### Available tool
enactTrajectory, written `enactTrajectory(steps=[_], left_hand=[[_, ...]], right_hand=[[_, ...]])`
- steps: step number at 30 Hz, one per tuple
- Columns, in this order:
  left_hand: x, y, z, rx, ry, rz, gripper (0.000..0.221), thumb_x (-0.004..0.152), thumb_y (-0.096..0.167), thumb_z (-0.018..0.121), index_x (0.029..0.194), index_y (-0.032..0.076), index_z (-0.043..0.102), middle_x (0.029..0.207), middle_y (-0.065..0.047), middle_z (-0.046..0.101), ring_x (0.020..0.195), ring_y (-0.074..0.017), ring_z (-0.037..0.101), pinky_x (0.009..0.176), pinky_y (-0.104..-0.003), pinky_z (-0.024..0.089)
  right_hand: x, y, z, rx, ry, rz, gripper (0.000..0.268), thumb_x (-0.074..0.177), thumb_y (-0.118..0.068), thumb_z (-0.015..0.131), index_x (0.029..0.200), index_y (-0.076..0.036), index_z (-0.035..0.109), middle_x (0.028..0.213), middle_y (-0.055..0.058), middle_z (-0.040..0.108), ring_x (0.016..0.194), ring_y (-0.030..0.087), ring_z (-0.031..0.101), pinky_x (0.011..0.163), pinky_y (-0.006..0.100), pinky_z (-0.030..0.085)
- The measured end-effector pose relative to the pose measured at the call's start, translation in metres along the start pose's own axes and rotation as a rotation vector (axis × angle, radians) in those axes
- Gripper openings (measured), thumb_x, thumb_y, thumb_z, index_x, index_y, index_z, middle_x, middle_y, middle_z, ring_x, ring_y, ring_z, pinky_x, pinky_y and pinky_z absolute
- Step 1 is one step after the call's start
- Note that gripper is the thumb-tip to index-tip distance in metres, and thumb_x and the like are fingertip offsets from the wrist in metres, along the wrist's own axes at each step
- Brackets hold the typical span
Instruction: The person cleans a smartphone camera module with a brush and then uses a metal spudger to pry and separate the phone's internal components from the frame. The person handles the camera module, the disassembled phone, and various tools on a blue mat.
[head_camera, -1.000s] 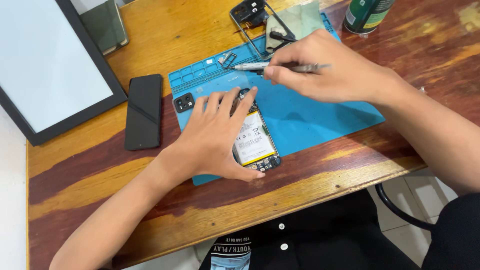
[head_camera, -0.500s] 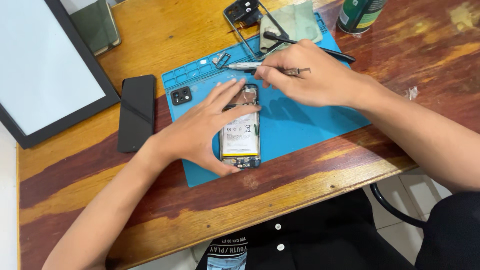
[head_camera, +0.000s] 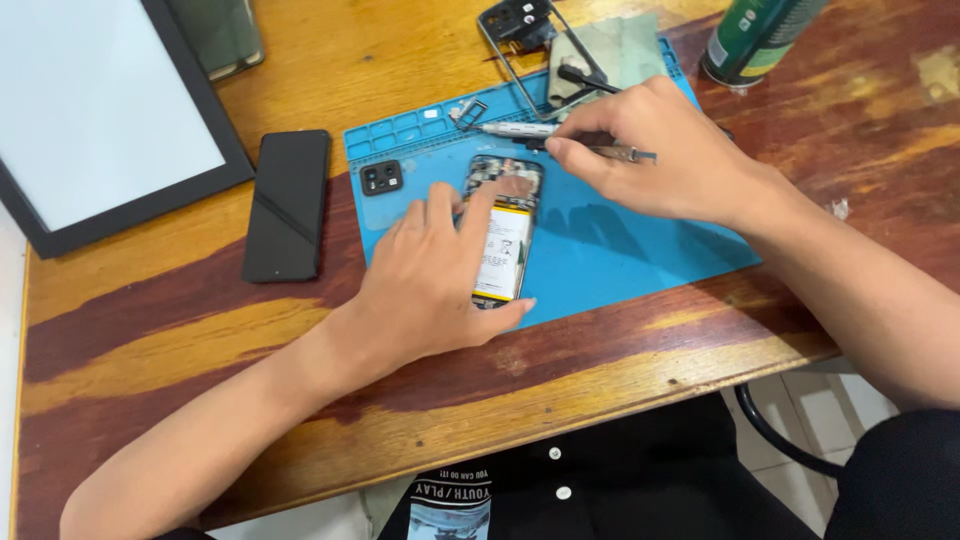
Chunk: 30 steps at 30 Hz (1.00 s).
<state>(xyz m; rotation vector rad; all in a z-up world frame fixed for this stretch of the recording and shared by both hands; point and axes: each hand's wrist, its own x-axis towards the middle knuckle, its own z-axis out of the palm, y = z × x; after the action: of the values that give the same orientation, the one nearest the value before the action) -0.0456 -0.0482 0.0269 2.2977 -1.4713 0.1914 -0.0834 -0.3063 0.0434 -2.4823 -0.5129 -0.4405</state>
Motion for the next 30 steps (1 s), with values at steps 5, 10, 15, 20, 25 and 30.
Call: enactTrajectory(steps=[5,10,15,20,25,30], left_hand=[[0.005,-0.024,-0.001,-0.244,-0.111,0.151,0.091,0.071,0.024,0.086,0.147,0.001,0.042,0.123,-0.022,0.052,0.11,-0.0415,0.055,0.095,-0.048,0.048],[0.022,-0.065,0.001,-0.495,-0.23,0.245,0.083,0.078,0.018,0.08,0.15,0.004,0.041,0.147,-0.017,0.047,0.135,-0.0352,0.052,0.111,-0.043,0.047],[0.021,-0.092,-0.005,-0.282,-0.188,0.274,0.074,0.082,0.025,0.081,0.147,0.007,0.05,0.15,-0.014,0.048,0.134,-0.0356,0.049,0.108,-0.044,0.045],[0.018,-0.105,-0.01,-0.125,-0.24,0.331,0.072,0.075,0.042,0.083,0.135,0.008,0.06,0.14,-0.013,0.057,0.124,-0.0356,0.051,0.101,-0.047,0.046],[0.015,-0.117,-0.01,-0.171,-0.256,0.353,0.074,0.072,0.038,0.083,0.136,0.007,0.064,0.144,-0.017,0.058,0.131,-0.036,0.051,0.105,-0.047,0.046],[0.015,-0.122,-0.009,-0.201,-0.328,0.331,0.08,0.071,0.032,0.081,0.144,0.009,0.059,0.154,-0.017,0.052,0.142,-0.0354,0.046,0.113,-0.045,0.043]], right_hand=[[0.0,-0.004,-0.001,-0.042,-0.019,0.096,0.022,0.098,-0.016,0.068,0.106,0.002,0.077,0.082,0.02,0.072,0.067,0.029,0.07,0.061,0.036,0.052],[0.002,-0.009,-0.005,0.047,0.014,0.025,0.023,0.099,-0.013,0.066,0.114,0.004,0.072,0.091,0.016,0.075,0.081,0.023,0.076,0.071,0.031,0.057],[0.0,-0.014,-0.004,0.141,-0.023,0.086,0.018,0.096,-0.011,0.074,0.11,0.0,0.073,0.095,0.009,0.079,0.086,0.014,0.077,0.079,0.027,0.06],[-0.005,-0.016,0.006,0.238,-0.116,0.043,0.017,0.087,-0.007,0.079,0.103,-0.002,0.079,0.092,0.008,0.08,0.08,0.011,0.077,0.073,0.025,0.061],[-0.007,-0.017,0.02,0.351,-0.225,0.004,0.019,0.084,-0.007,0.078,0.102,-0.004,0.08,0.092,0.008,0.082,0.079,0.012,0.078,0.071,0.026,0.061],[-0.009,-0.025,0.039,0.167,-0.266,-0.078,0.022,0.082,-0.012,0.078,0.102,-0.004,0.08,0.093,0.009,0.081,0.078,0.017,0.08,0.072,0.029,0.062]])
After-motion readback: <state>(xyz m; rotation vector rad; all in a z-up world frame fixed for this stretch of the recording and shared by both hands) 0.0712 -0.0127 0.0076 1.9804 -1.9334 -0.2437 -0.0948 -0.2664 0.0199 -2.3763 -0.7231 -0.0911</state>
